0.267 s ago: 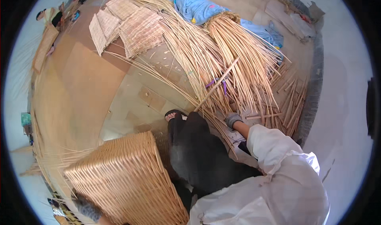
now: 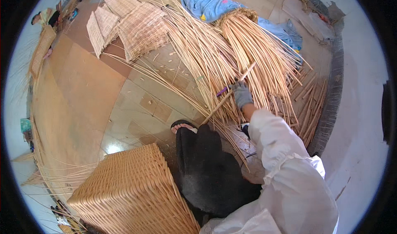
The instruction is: Weaving a rectangular basket using long strips of material, measuring dimensions with a tape measure, and securing the weave using a wooden mallet.
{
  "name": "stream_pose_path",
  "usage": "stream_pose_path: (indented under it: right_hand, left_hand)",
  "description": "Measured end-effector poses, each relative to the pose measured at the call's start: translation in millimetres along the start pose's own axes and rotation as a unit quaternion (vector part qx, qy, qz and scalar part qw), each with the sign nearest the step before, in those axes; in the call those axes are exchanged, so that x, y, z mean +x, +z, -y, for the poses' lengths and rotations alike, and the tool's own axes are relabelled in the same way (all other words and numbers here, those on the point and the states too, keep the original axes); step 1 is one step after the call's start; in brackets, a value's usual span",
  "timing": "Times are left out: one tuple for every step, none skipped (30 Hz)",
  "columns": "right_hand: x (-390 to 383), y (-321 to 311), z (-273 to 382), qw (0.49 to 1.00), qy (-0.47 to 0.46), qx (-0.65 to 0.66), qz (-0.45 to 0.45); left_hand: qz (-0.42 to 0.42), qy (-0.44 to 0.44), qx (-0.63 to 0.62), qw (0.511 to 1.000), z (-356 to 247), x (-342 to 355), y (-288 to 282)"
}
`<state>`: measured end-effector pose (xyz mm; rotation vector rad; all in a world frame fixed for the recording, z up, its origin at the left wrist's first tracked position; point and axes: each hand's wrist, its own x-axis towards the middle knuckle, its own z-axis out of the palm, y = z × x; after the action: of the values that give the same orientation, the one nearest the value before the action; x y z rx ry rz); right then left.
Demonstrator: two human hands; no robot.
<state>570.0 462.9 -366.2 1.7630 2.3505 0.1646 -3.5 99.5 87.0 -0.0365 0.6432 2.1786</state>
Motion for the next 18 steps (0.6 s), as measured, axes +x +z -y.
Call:
stream_pose_path:
  right_hand:
    - [14.4,-7.3,-0.2,0.997,-0.027,-0.071,0.031]
    - [27.8,-14.7,-2.8,0.985,-0.077,-0.083,0.129]
    - [35.3,-21.6,-1.1,0.978,-0.117,-0.078,0.154]
    - [38.8,-28.7,-2.6,0.969,-0.141,-0.095,0.178]
    - [36.5,-36.4,-3.2,0.972,-0.153,-0.078,0.163]
    - [28.6,-44.3,-4.3,0.976,-0.158,-0.075,0.131]
    - [15.6,-53.0,-6.9,0.977,-0.166,-0.070,0.112]
    - [-1.7,-62.7,-12.0,0.981,-0.141,-0.015,0.134]
    - [-23.9,-72.7,-16.8,0.978,-0.118,0.046,0.168]
    - [-50.6,-82.1,-21.0,0.958,-0.095,0.133,0.236]
    - [-82.7,-90.1,-25.8,0.930,-0.058,0.207,0.298]
    - [-123.3,-97.3,-30.4,0.920,-0.027,0.232,0.314]
    - [-160.2,-99.8,-29.6,0.901,-0.065,0.274,0.331]
    - [-203.6,-103.3,-28.6,0.902,-0.003,0.262,0.343]
    - [-238.9,-100.2,-30.3,0.862,0.045,0.324,0.388]
    - [-275.6,-96.1,-37.1,0.866,0.054,0.333,0.368]
    - [-309.7,-91.6,-47.7,0.872,0.050,0.356,0.332]
    - [-341.2,-87.0,-59.3,0.883,0.128,0.370,0.257]
  left_hand:
    - [-0.022,0.086,0.168,0.982,-0.7,1.1,-1.0]
    - [-0.049,0.182,0.372,0.909,-1.3,5.9,-2.1]
    - [-0.059,0.211,0.441,0.870,-0.7,10.7,-4.1]
    - [-0.069,0.233,0.495,0.834,1.3,17.9,-6.5]
    - [-0.074,0.247,0.532,0.807,3.6,24.4,-8.3]
    - [-0.075,0.251,0.557,0.788,7.6,30.9,-10.0]
    - [-0.076,0.256,0.577,0.772,12.6,37.5,-12.0]
    - [-0.077,0.260,0.597,0.755,18.6,42.4,-13.1]
    - [-0.073,0.262,0.614,0.741,25.5,48.0,-13.8]
    - [-0.073,0.266,0.624,0.731,34.3,53.7,-15.2]
    - [-0.071,0.266,0.636,0.721,43.6,59.8,-16.1]
    - [-0.071,0.263,0.649,0.710,53.0,64.6,-16.6]
    - [-0.071,0.259,0.662,0.700,61.9,71.0,-17.3]
    - [-0.066,0.256,0.670,0.694,70.5,76.1,-18.5]
    - [-0.064,0.254,0.674,0.691,76.6,80.8,-18.9]
    - [-0.060,0.249,0.678,0.689,81.0,84.2,-19.4]
    - [-0.057,0.249,0.678,0.689,83.4,86.6,-20.3]
    - [-0.055,0.251,0.679,0.688,83.5,87.7,-20.9]
